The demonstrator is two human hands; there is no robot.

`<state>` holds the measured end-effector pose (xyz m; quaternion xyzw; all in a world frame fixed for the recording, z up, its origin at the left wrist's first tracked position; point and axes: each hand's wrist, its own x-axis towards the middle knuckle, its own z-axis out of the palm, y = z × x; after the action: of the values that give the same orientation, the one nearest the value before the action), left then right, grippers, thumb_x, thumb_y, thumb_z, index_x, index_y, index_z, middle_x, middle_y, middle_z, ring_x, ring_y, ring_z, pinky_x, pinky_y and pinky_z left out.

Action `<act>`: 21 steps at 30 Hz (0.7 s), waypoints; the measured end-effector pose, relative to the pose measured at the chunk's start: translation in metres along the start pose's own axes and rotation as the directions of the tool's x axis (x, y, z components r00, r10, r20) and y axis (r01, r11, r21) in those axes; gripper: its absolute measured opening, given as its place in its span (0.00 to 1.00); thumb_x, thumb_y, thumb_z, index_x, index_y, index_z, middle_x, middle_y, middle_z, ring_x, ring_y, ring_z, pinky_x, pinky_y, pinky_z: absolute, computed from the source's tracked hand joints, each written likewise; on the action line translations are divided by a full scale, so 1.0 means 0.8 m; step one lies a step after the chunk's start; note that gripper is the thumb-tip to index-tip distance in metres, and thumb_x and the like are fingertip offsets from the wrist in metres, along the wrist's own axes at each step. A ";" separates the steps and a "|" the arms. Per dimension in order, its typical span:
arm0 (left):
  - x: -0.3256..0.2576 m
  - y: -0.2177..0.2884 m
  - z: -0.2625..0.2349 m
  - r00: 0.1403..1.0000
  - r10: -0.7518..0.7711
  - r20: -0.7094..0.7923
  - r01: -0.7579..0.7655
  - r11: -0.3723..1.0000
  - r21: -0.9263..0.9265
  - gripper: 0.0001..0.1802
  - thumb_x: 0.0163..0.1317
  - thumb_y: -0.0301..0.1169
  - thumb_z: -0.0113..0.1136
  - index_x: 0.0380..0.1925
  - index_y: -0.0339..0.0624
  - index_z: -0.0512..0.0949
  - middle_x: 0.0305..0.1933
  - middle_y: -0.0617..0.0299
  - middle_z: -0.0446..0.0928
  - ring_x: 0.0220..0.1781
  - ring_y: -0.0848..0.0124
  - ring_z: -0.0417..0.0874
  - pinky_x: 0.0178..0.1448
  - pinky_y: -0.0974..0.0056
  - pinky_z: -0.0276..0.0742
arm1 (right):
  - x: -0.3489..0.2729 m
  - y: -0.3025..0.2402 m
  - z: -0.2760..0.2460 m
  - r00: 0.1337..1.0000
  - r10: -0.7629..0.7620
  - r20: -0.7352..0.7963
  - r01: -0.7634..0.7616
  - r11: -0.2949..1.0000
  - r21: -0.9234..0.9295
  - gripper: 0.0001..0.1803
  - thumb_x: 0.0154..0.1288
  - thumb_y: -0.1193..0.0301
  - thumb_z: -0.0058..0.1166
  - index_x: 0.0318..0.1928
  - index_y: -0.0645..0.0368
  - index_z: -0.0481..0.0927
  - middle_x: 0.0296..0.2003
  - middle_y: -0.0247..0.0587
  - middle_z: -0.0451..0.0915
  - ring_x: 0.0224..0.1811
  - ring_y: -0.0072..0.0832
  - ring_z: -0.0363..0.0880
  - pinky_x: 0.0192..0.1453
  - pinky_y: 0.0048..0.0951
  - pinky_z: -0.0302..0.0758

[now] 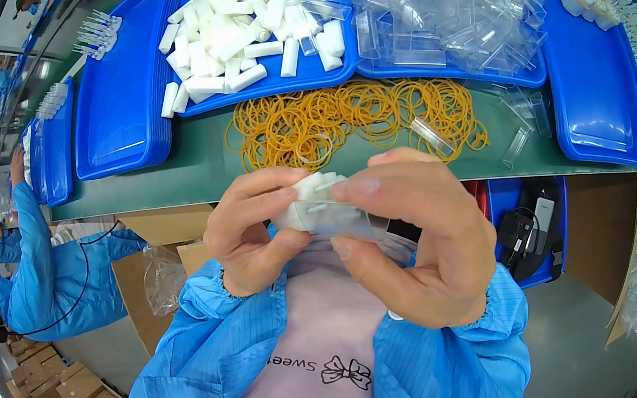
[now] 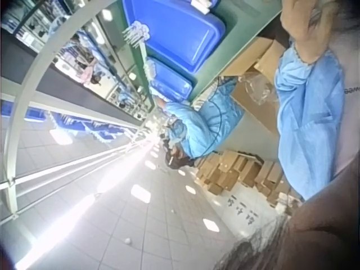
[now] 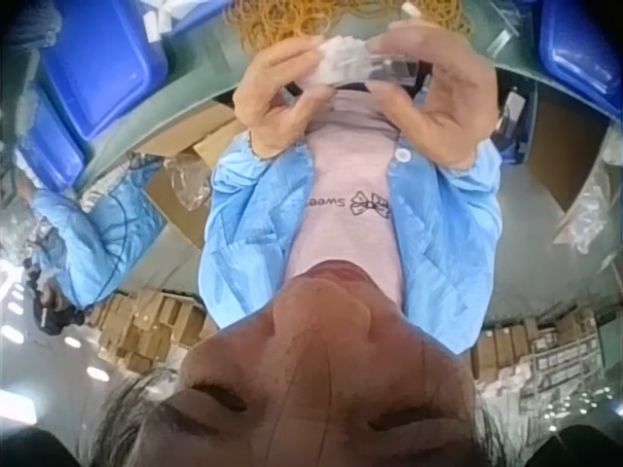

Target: The person assembles components by fitting foam sleeves onto vertical pins, placing clear plastic covers over the foam, and securing the bundle with a rubber band.

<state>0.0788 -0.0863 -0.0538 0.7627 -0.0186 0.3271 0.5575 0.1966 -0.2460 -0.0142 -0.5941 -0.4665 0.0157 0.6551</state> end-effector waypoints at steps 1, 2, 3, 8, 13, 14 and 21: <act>-0.001 0.001 -0.001 1.000 -0.009 0.008 0.008 1.000 0.017 0.21 0.44 0.26 0.72 0.42 0.36 0.80 0.48 0.48 0.78 0.45 0.61 0.82 0.45 0.65 0.78 | -0.001 0.001 0.002 1.000 -0.003 -0.017 0.004 1.000 0.031 0.23 0.43 0.82 0.65 0.45 0.65 0.76 0.40 0.47 0.81 0.41 0.37 0.79 0.51 0.41 0.71; -0.001 0.002 -0.002 1.000 -0.017 0.015 0.017 0.999 0.035 0.21 0.44 0.25 0.72 0.42 0.37 0.80 0.48 0.48 0.78 0.44 0.61 0.82 0.44 0.65 0.78 | -0.001 0.002 0.003 0.999 -0.006 -0.035 0.008 0.998 0.062 0.23 0.44 0.83 0.65 0.45 0.66 0.76 0.40 0.47 0.80 0.41 0.36 0.79 0.49 0.40 0.72; -0.001 0.001 -0.001 1.000 -0.015 0.017 0.015 0.999 0.036 0.21 0.44 0.25 0.72 0.42 0.37 0.80 0.48 0.48 0.78 0.44 0.61 0.82 0.44 0.65 0.78 | -0.001 0.001 0.001 0.999 -0.008 -0.037 0.010 0.998 0.062 0.23 0.44 0.83 0.65 0.45 0.66 0.76 0.40 0.47 0.80 0.41 0.36 0.79 0.49 0.40 0.72; 0.000 0.003 0.002 0.998 -0.037 0.058 0.032 0.995 0.098 0.19 0.48 0.22 0.68 0.44 0.35 0.78 0.48 0.43 0.76 0.49 0.58 0.79 0.51 0.60 0.76 | 0.002 0.002 -0.003 0.997 0.071 0.009 -0.071 0.996 -0.055 0.21 0.46 0.83 0.64 0.45 0.66 0.77 0.40 0.48 0.80 0.41 0.34 0.79 0.45 0.31 0.74; 0.000 0.004 0.004 0.998 -0.044 0.053 0.036 0.990 0.133 0.21 0.45 0.19 0.68 0.43 0.35 0.79 0.48 0.44 0.77 0.49 0.59 0.79 0.50 0.61 0.76 | -0.003 0.012 0.000 0.994 0.111 -0.022 -0.110 0.993 0.035 0.20 0.47 0.83 0.63 0.45 0.66 0.76 0.40 0.47 0.79 0.42 0.34 0.79 0.46 0.29 0.74; 0.001 0.004 0.004 0.997 -0.055 0.060 0.046 0.990 0.136 0.21 0.44 0.19 0.68 0.42 0.35 0.79 0.48 0.45 0.77 0.48 0.59 0.79 0.50 0.61 0.76 | -0.004 0.012 -0.001 0.992 0.123 -0.020 -0.122 0.991 0.055 0.20 0.48 0.83 0.63 0.45 0.66 0.76 0.41 0.47 0.79 0.43 0.34 0.79 0.47 0.29 0.74; -0.002 0.002 0.006 0.997 -0.045 0.057 0.038 0.993 0.115 0.21 0.43 0.16 0.67 0.42 0.35 0.79 0.47 0.45 0.77 0.47 0.58 0.80 0.49 0.60 0.77 | -0.015 0.012 -0.001 0.983 0.178 -0.032 -0.173 0.976 0.135 0.19 0.51 0.84 0.61 0.46 0.67 0.74 0.41 0.48 0.78 0.44 0.31 0.78 0.48 0.29 0.74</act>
<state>0.0790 -0.0915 -0.0537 0.8029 -0.0008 0.2932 0.5190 0.1954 -0.2509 -0.0287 -0.5888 -0.3957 0.0912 0.6989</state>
